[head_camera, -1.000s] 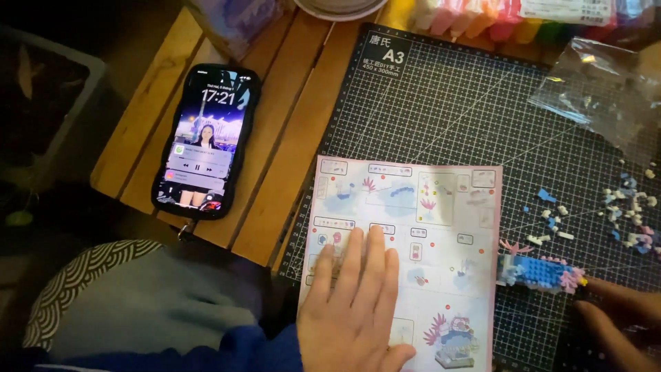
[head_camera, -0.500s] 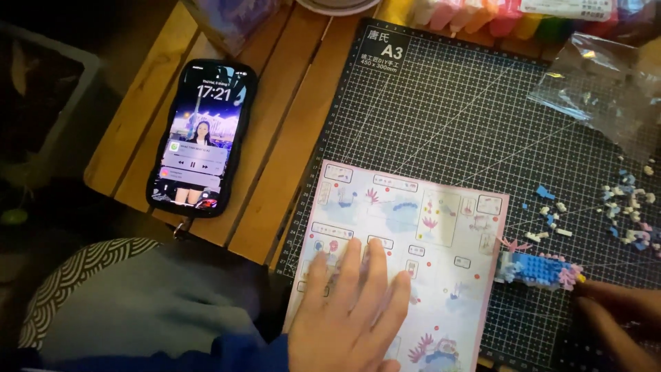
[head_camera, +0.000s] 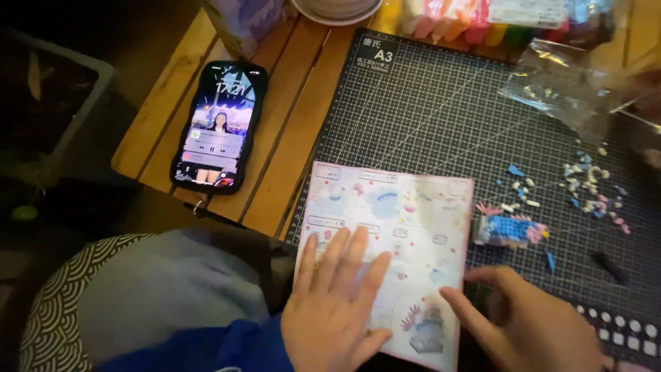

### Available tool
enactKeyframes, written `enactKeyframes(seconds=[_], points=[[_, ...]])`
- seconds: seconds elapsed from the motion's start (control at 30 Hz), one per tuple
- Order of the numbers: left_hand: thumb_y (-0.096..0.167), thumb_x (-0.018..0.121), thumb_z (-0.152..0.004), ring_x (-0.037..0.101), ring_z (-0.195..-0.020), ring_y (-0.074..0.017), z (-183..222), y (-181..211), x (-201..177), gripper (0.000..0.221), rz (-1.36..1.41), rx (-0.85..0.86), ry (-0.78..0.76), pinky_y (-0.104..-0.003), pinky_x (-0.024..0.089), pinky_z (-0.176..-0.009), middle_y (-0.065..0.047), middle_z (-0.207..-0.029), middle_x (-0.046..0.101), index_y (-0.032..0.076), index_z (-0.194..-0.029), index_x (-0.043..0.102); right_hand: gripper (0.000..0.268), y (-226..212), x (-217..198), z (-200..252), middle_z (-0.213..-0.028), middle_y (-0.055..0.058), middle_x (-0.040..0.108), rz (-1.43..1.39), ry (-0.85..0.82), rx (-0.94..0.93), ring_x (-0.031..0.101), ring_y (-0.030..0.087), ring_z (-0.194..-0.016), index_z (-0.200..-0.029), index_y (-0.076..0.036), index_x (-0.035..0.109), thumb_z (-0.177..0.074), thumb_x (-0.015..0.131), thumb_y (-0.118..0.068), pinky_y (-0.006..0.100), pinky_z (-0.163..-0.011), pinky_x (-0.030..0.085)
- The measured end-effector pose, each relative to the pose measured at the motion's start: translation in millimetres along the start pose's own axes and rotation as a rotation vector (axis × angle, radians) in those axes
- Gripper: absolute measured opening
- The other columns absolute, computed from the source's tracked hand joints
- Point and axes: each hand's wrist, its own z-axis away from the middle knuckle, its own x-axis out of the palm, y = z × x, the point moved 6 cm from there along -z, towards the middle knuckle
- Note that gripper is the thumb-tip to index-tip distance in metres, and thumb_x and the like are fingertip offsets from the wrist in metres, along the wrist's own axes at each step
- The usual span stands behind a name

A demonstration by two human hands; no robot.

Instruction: Assembling a miniature building block model of a shop by following printed instructions and adding upper layers.

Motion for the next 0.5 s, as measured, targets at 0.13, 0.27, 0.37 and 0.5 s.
enactKeyframes(seconds=[0.13, 0.27, 0.37, 0.5], points=[[0.051, 0.077, -0.07, 0.033, -0.137, -0.0395, 9.2, -9.3, -6.3, 0.081, 0.198, -0.003, -0.022, -0.061, 0.018, -0.113, -0.02, -0.147, 0.037, 0.011, -0.133, 0.048, 0.03, -8.0, 8.7, 1.1, -0.055, -0.008, 0.069, -0.209, -0.048, -0.018, 0.067, 0.01, -0.053, -0.095, -0.031, 0.068, -0.073, 0.074, -0.052, 0.028, -0.063, 0.049], [0.035, 0.07, -0.078, 0.039, -0.129, -0.0437, 42.1, -34.9, -18.7, 0.062, 0.517, -0.195, 0.282, -0.055, 0.026, -0.111, -0.028, -0.141, 0.04, 0.006, -0.128, 0.048, 0.012, -6.2, 8.9, 4.6, -0.06, -0.005, 0.075, -0.564, -0.03, -0.203, 0.059, 0.007, -0.049, -0.081, -0.018, 0.073, -0.08, 0.074, -0.03, 0.024, -0.053, 0.048], [0.011, 0.078, -0.071, 0.045, -0.13, -0.0273, 77.6, -64.8, -14.2, 0.066, 0.786, -0.563, 0.518, -0.037, 0.045, -0.107, -0.019, -0.135, 0.039, 0.001, -0.126, 0.043, 0.011, 1.6, 13.6, 14.4, -0.061, 0.009, 0.068, -1.016, -0.31, -0.289, 0.059, 0.015, -0.047, -0.083, -0.002, 0.069, -0.082, 0.076, -0.011, 0.027, -0.044, 0.048], [0.006, 0.07, -0.074, 0.061, -0.081, -0.0205, 75.0, -67.6, 12.4, 0.066, 1.541, -0.961, 0.133, -0.031, 0.051, -0.058, -0.017, -0.115, 0.063, 0.009, -0.132, 0.041, 0.011, 21.3, 8.8, 26.3, -0.063, 0.015, 0.069, -1.254, -0.543, -0.433, 0.059, 0.019, -0.043, -0.083, 0.0, 0.062, -0.085, 0.072, -0.004, 0.026, -0.04, 0.043]])
